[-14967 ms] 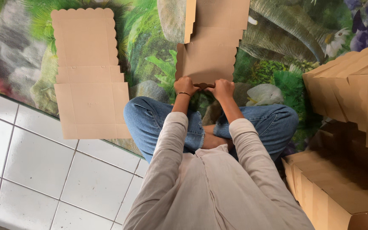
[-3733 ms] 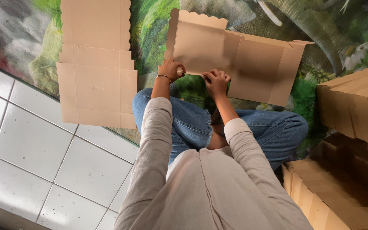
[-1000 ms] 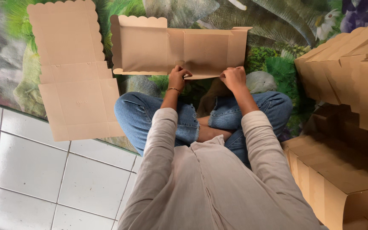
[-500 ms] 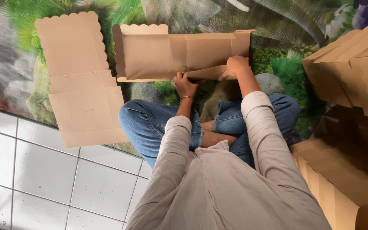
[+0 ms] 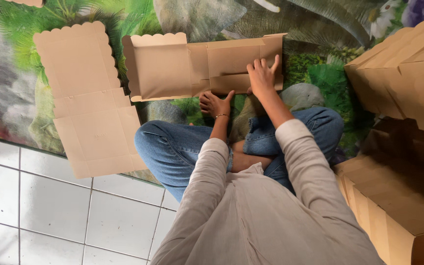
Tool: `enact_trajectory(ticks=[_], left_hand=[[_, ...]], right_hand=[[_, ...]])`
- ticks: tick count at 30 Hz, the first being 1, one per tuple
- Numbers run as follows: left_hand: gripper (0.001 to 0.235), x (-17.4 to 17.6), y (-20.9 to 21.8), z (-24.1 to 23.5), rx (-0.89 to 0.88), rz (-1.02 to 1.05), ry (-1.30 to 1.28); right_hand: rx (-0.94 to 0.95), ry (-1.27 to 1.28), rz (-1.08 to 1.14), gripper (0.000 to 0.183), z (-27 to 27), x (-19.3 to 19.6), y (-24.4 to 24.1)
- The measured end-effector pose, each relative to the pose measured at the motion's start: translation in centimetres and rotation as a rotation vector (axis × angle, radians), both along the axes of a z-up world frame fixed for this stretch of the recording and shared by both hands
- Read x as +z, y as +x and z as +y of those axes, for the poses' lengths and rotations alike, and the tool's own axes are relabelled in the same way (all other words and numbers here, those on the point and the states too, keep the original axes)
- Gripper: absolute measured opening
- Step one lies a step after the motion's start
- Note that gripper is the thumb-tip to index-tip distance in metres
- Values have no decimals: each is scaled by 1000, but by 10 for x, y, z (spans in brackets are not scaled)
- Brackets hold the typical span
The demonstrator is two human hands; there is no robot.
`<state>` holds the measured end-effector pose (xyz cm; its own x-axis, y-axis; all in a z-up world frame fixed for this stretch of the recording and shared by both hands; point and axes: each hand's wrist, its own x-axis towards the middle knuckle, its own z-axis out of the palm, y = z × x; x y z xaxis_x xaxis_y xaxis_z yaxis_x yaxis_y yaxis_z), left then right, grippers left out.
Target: The person sits cross-legged on the floor and assembles a flat cardboard box by folding its sides and tucking the flaps into place. The person handles the box by hand, folding and securing the edges to form a three-dimensional container.
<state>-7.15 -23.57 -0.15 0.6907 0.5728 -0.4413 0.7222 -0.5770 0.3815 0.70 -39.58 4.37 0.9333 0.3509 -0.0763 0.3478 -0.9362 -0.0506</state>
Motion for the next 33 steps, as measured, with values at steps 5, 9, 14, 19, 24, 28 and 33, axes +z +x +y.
enact_trajectory(ticks=[5,9,14,19,24,28,33], left_hand=[[102,-5,0,1,-4,-8,23],[90,-8,0,-3,57,-29,27],[83,-27,3,1,22,-41,91],[82,-21,-1,12,38,-74,78],[83,-42,0,15,35,-70,73],[77,-36,0,22,34,-65,50],[64,-43,-3,30,77,-119,95]], right_hand=[[-189,239,31,91,6,51,-23],[-290,216,151,112,38,47,-24],[-201,138,120,116,45,37,-23],[-175,169,85,113,19,39,-35],[-231,151,69,102,-33,45,-41],[-225,164,80,97,-60,40,-42],[-277,87,89,101,-80,43,-44]])
